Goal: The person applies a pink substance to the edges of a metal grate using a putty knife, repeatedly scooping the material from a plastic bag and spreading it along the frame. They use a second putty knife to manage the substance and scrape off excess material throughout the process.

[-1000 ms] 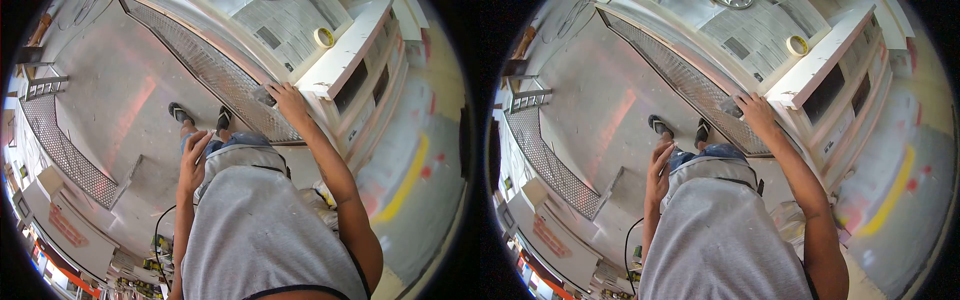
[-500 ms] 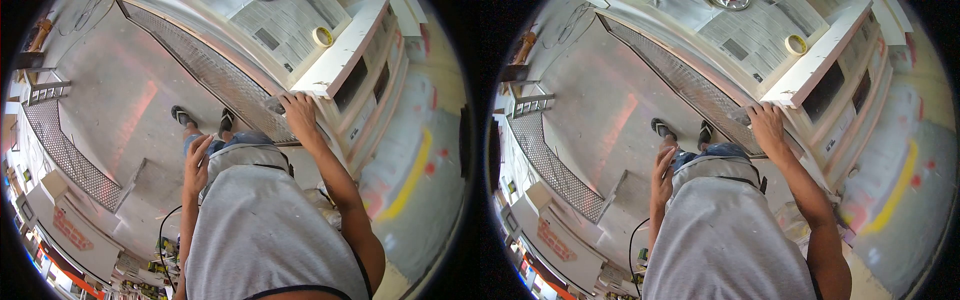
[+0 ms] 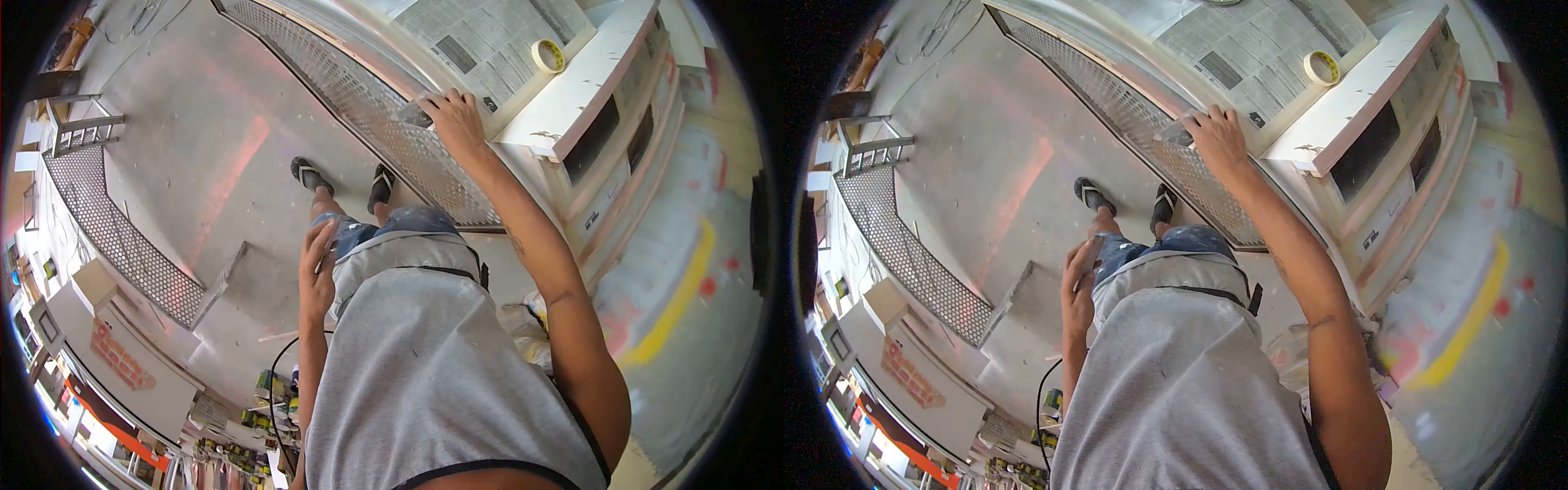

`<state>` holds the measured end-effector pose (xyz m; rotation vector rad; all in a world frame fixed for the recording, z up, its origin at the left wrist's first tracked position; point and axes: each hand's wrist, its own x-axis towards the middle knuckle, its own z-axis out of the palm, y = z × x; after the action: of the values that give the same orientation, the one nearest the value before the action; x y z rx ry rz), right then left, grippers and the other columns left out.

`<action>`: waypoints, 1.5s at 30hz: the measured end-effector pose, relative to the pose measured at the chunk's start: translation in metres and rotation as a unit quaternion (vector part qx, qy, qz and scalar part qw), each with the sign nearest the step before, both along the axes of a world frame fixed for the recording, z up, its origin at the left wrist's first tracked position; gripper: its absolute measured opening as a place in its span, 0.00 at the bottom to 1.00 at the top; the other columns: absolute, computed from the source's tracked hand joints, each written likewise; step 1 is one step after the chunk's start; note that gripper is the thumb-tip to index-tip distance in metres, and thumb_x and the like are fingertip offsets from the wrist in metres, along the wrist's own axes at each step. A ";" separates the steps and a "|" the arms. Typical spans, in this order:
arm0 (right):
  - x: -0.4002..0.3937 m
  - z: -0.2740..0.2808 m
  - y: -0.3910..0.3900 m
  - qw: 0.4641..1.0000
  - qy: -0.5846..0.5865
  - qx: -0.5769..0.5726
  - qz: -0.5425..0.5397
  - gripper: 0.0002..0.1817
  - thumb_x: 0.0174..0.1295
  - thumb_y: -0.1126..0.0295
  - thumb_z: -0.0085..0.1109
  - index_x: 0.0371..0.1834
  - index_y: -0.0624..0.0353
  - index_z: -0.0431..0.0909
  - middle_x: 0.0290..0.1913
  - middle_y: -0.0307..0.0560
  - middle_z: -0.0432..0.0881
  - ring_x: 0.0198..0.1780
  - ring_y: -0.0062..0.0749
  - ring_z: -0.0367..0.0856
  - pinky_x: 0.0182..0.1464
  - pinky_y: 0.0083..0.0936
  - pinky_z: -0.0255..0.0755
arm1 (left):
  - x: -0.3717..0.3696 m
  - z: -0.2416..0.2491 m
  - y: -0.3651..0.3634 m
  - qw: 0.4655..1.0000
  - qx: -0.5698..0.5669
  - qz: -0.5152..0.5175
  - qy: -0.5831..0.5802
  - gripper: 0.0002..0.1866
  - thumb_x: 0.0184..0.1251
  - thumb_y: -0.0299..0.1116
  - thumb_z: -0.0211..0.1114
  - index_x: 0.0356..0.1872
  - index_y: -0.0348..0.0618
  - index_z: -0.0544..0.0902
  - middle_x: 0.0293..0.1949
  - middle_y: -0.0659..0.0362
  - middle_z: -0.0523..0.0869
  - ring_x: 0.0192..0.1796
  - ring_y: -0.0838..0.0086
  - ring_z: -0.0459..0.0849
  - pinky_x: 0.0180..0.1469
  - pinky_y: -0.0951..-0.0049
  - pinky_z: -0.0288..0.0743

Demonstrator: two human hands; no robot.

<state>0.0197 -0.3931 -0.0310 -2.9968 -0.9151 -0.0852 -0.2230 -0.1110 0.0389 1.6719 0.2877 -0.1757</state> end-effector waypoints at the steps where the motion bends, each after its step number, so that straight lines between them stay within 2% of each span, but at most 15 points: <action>1: -0.001 0.002 0.000 1.000 0.001 -0.001 0.001 0.19 0.60 0.72 0.58 0.56 0.51 0.83 0.51 0.38 0.85 0.54 0.35 0.76 0.56 0.37 0.64 | -0.003 -0.004 0.000 0.997 -0.065 0.037 0.025 0.28 0.64 0.14 0.50 0.67 0.37 0.75 0.65 0.51 0.74 0.67 0.60 0.74 0.69 0.65 0.68; 5: -0.010 0.004 -0.008 0.998 0.053 -0.003 -0.031 0.22 0.60 0.76 0.57 0.58 0.49 0.83 0.60 0.35 0.83 0.55 0.35 0.75 0.57 0.40 0.62 | -0.002 -0.011 -0.003 0.958 -0.232 0.147 0.078 0.30 0.65 0.16 0.49 0.72 0.31 0.66 0.67 0.46 0.73 0.65 0.57 0.77 0.68 0.59 0.72; 12: -0.034 0.022 -0.031 0.997 0.063 -0.045 -0.031 0.24 0.57 0.76 0.59 0.59 0.47 0.82 0.60 0.34 0.83 0.54 0.35 0.76 0.54 0.37 0.64 | 0.018 -0.011 -0.006 0.947 -0.272 0.157 0.064 0.31 0.65 0.17 0.47 0.72 0.30 0.64 0.66 0.42 0.73 0.66 0.53 0.76 0.68 0.54 0.74; 14: -0.043 0.028 -0.038 0.996 0.073 -0.043 -0.039 0.25 0.56 0.76 0.59 0.59 0.48 0.82 0.60 0.35 0.83 0.55 0.36 0.76 0.54 0.37 0.66 | 0.019 -0.019 -0.004 0.946 -0.292 0.129 0.062 0.33 0.62 0.16 0.46 0.72 0.36 0.68 0.75 0.51 0.65 0.74 0.56 0.67 0.68 0.55 0.75; 17: -0.057 0.034 -0.048 0.996 0.076 -0.028 -0.045 0.22 0.58 0.75 0.57 0.58 0.50 0.82 0.57 0.37 0.84 0.54 0.38 0.77 0.54 0.37 0.69 | 0.026 -0.011 -0.008 0.950 -0.285 0.113 0.062 0.33 0.62 0.16 0.46 0.72 0.35 0.68 0.76 0.51 0.63 0.75 0.56 0.66 0.68 0.54 0.75; 24: -0.085 0.051 -0.058 0.986 0.129 -0.036 -0.099 0.25 0.55 0.78 0.58 0.60 0.52 0.81 0.60 0.40 0.82 0.56 0.42 0.76 0.59 0.36 0.71 | 0.036 -0.008 -0.014 0.936 -0.332 0.091 0.068 0.33 0.62 0.17 0.49 0.73 0.35 0.67 0.74 0.49 0.65 0.72 0.54 0.69 0.68 0.53 0.75; 30: -0.108 0.124 -0.048 0.972 0.151 -0.090 -0.156 0.27 0.53 0.81 0.58 0.60 0.53 0.80 0.60 0.44 0.82 0.55 0.45 0.76 0.60 0.39 0.71 | 0.053 -0.005 -0.030 0.872 -0.461 0.093 0.134 0.25 0.76 0.31 0.50 0.72 0.37 0.62 0.65 0.45 0.73 0.65 0.53 0.77 0.62 0.52 0.80; 31: -0.111 0.141 -0.041 0.973 0.149 -0.088 -0.155 0.27 0.53 0.81 0.58 0.60 0.53 0.80 0.60 0.44 0.82 0.55 0.45 0.76 0.60 0.39 0.71 | 0.059 -0.003 -0.036 0.853 -0.489 0.092 0.158 0.24 0.78 0.37 0.50 0.69 0.39 0.64 0.62 0.47 0.77 0.61 0.56 0.80 0.53 0.55 0.83; 34: -0.126 0.169 -0.007 0.913 0.163 0.366 -0.075 0.30 0.49 0.86 0.59 0.60 0.56 0.77 0.61 0.49 0.79 0.59 0.50 0.75 0.62 0.40 0.68 | 0.078 0.013 -0.051 0.779 -0.569 0.075 0.253 0.22 0.79 0.50 0.51 0.62 0.46 0.71 0.51 0.56 0.85 0.45 0.67 0.88 0.26 0.68 0.83; 36: -0.137 0.164 0.017 0.837 0.186 0.514 -0.030 0.31 0.49 0.86 0.60 0.61 0.57 0.75 0.61 0.51 0.78 0.61 0.54 0.74 0.66 0.42 0.65 | 0.095 0.054 -0.072 0.762 -0.554 0.153 0.298 0.20 0.78 0.52 0.53 0.54 0.47 0.79 0.39 0.64 0.88 0.33 0.77 0.89 0.18 0.79 0.75; 37: -0.140 0.157 0.028 0.810 0.189 0.554 -0.017 0.31 0.48 0.86 0.61 0.61 0.57 0.75 0.62 0.51 0.77 0.61 0.55 0.74 0.67 0.41 0.65 | 0.094 0.048 -0.078 0.763 -0.566 0.158 0.269 0.19 0.78 0.50 0.54 0.53 0.46 0.79 0.39 0.62 0.88 0.33 0.75 0.89 0.19 0.78 0.76; 39: -0.141 0.128 0.037 0.830 0.149 0.536 -0.030 0.30 0.52 0.83 0.61 0.62 0.56 0.74 0.61 0.50 0.78 0.59 0.53 0.75 0.65 0.41 0.66 | 0.091 0.048 -0.078 0.763 -0.578 0.163 0.239 0.18 0.77 0.48 0.55 0.53 0.45 0.79 0.39 0.59 0.87 0.33 0.73 0.89 0.19 0.77 0.77; 40: -0.133 0.122 0.032 0.831 0.150 0.536 -0.028 0.30 0.52 0.83 0.61 0.62 0.56 0.74 0.61 0.50 0.78 0.59 0.53 0.75 0.65 0.41 0.66 | 0.089 0.061 -0.075 0.808 -0.534 0.129 0.214 0.22 0.75 0.50 0.57 0.55 0.42 0.77 0.41 0.58 0.87 0.35 0.71 0.89 0.22 0.75 0.79; 42: -0.100 0.106 0.012 0.954 0.141 0.265 0.024 0.28 0.56 0.79 0.59 0.64 0.55 0.73 0.60 0.48 0.78 0.60 0.50 0.75 0.63 0.45 0.67 | 0.083 0.068 -0.070 0.848 -0.488 0.099 0.179 0.25 0.73 0.51 0.59 0.57 0.40 0.76 0.42 0.56 0.87 0.38 0.69 0.89 0.26 0.73 0.80; 45: -0.066 0.065 0.004 0.977 0.098 0.190 -0.015 0.25 0.58 0.76 0.57 0.62 0.54 0.75 0.59 0.44 0.79 0.57 0.45 0.75 0.59 0.43 0.69 | 0.066 0.069 -0.063 0.873 -0.469 0.056 0.119 0.30 0.68 0.52 0.64 0.56 0.33 0.76 0.43 0.52 0.86 0.42 0.66 0.88 0.44 0.66 0.84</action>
<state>-0.0466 -0.3892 0.0343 -2.6098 -0.7364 0.0325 -0.1573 -0.1737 0.1083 0.6584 0.4007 -0.3683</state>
